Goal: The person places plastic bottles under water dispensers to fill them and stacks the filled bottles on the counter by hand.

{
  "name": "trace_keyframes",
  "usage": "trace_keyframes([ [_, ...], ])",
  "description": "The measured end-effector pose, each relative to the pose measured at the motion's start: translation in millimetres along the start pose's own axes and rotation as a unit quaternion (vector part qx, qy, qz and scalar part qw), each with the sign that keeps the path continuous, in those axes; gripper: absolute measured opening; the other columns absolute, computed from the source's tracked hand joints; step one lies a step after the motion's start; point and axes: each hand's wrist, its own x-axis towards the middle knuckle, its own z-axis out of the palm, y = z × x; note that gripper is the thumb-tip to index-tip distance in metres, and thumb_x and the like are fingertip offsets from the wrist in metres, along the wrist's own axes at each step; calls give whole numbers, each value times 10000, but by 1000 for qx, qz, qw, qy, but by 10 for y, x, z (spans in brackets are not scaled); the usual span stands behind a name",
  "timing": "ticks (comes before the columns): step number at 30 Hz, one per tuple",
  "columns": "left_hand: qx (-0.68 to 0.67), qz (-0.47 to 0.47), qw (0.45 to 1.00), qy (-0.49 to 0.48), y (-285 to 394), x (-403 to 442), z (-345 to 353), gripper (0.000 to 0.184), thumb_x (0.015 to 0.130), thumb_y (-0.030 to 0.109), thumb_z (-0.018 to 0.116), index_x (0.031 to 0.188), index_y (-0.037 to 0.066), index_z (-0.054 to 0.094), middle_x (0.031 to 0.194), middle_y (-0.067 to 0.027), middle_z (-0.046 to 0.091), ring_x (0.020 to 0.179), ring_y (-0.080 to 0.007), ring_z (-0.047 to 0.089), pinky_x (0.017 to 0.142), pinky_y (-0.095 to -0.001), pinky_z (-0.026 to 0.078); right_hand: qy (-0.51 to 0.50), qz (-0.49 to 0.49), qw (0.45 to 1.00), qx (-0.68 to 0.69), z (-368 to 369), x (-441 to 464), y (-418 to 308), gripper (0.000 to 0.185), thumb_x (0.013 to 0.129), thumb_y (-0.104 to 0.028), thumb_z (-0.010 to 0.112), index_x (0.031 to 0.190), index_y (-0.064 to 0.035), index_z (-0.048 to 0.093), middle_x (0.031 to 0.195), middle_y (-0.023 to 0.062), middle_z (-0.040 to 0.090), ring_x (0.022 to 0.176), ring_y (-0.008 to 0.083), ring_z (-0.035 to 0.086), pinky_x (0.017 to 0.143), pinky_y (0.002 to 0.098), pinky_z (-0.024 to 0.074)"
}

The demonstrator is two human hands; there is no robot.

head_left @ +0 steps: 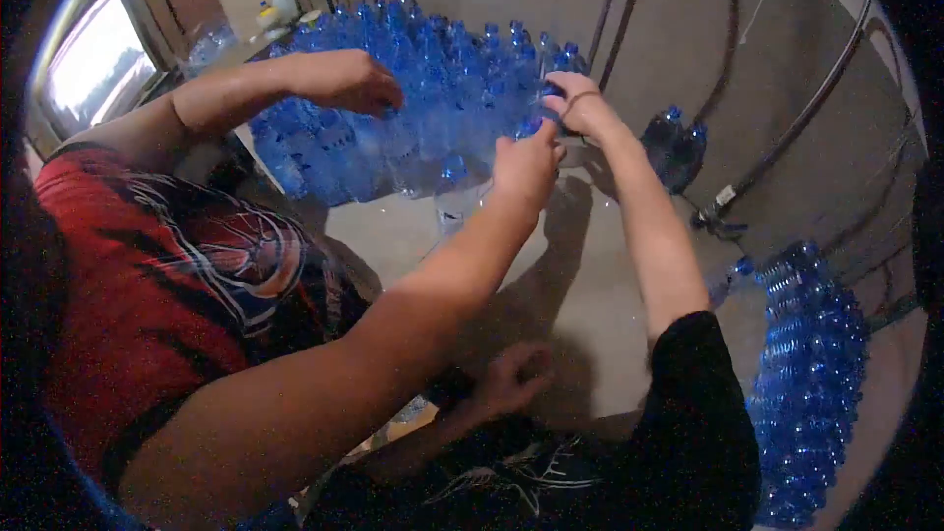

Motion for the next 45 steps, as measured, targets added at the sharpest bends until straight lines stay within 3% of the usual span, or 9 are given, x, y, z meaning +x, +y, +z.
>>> trace_keyframes([
  [5,36,106,992,51,197,508,76,833,725,230,851,1417,22,438,1341,-215,532,1214,-374,554,1031,-433,456,195,-14,980,-39,-471,-1267,-23,378,794,-192,770,1135,-55,681,1085,175,680,1068,366,616,958,444,489],
  [9,90,200,969,116,543,966,348,894,698,229,873,1434,12,415,1369,-224,513,1240,-382,540,1042,-436,450,189,66,974,-102,-853,-2382,-596,388,794,-262,754,1102,-40,675,1087,188,668,1029,387,620,922,464,507],
  [15,109,4,992,-66,922,1100,899,791,677,216,893,1341,-8,526,1257,-208,595,1117,-371,628,969,-439,503,196,175,964,-39,-1177,-3380,-1011,420,792,-213,792,1151,-41,658,999,139,666,883,308,669,784,401,549],
  [19,95,101,990,18,738,1221,1142,717,707,246,880,1300,-6,566,1140,-191,644,1054,-346,653,915,-424,519,484,273,816,157,-928,-3851,-627,602,804,-191,820,1321,-23,563,1103,116,628,912,190,648,764,333,570],
  [23,126,181,972,78,427,1493,1276,743,712,275,878,1313,-19,556,1155,-193,650,1097,-335,636,947,-426,499,418,362,831,67,-345,-4395,189,948,695,-274,889,1456,-17,385,1329,209,514,1197,321,559,920,417,529],
  [27,82,176,976,96,378,1574,1409,772,703,310,889,1307,-34,553,1194,-198,647,1106,-326,637,953,-412,499,358,333,871,-37,-94,-4399,449,947,686,-262,860,1442,7,358,1376,284,491,1213,474,524,991,491,468],
  [31,71,149,982,93,326,1597,1417,772,707,332,892,1298,-35,558,1204,-196,645,1100,-313,639,958,-400,500,313,388,862,88,81,-4316,495,870,720,-226,810,1422,11,354,1229,322,564,1140,483,563,956,495,474],
  [36,154,227,951,141,342,1597,1444,749,707,334,893,1271,-36,567,1140,-188,627,1061,-333,622,910,-406,510,337,364,866,58,161,-4358,529,897,743,-269,806,1441,13,318,1211,343,569,1110,506,571,937,525,482],
  [45,115,167,974,98,276,1626,1428,762,707,329,882,1302,0,537,1209,-188,596,1102,-342,608,949,-420,501,308,421,852,34,32,-4330,337,814,735,-310,815,1357,-6,387,1162,316,600,1086,485,589,899,514,489],
])
